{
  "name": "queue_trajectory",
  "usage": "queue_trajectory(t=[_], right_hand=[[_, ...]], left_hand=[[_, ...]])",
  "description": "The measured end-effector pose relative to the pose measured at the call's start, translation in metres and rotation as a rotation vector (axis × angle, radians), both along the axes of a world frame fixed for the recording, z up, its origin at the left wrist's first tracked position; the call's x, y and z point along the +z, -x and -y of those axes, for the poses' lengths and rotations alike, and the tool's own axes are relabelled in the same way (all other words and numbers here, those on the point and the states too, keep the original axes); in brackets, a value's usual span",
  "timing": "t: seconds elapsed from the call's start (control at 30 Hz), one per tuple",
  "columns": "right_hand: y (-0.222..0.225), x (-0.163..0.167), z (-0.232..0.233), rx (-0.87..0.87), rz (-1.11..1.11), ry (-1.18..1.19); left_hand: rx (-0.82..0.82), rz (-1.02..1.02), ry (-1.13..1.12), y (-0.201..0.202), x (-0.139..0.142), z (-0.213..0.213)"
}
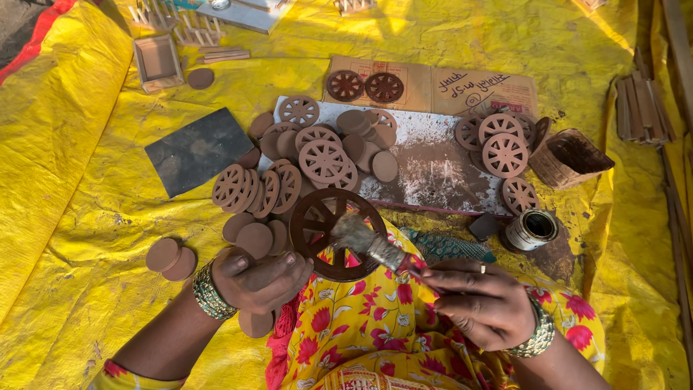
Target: The person sits on the ground and uses a brush to apply dark paint from a can onto wheel-shaped clay pieces. They hold each piece steady with one hand, brush its surface, then set the finished piece aside with other completed pieces and pick up the next unpainted one.
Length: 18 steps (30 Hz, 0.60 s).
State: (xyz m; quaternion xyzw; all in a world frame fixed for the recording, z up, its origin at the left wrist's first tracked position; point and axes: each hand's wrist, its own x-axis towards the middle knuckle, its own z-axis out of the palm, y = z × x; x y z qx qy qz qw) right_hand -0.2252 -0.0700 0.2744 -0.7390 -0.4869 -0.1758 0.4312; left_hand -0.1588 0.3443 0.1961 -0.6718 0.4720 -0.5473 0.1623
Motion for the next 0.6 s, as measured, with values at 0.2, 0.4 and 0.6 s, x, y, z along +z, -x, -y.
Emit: queue_trajectory(t=[0.2, 0.4, 0.6], right_hand=[[-0.031, -0.008, 0.006, 0.021, -0.021, 0.082], [-0.056, -0.089, 0.082, -0.389, -0.242, -0.042], [-0.047, -0.234, 0.146, -0.817, -0.537, -0.456]], left_hand=[[-0.097, -0.101, 0.105, -0.008, 0.006, 0.011], [-0.055, -0.208, 0.095, -0.014, 0.025, 0.02], [0.086, -0.521, 0.339, -0.054, 0.026, 0.051]])
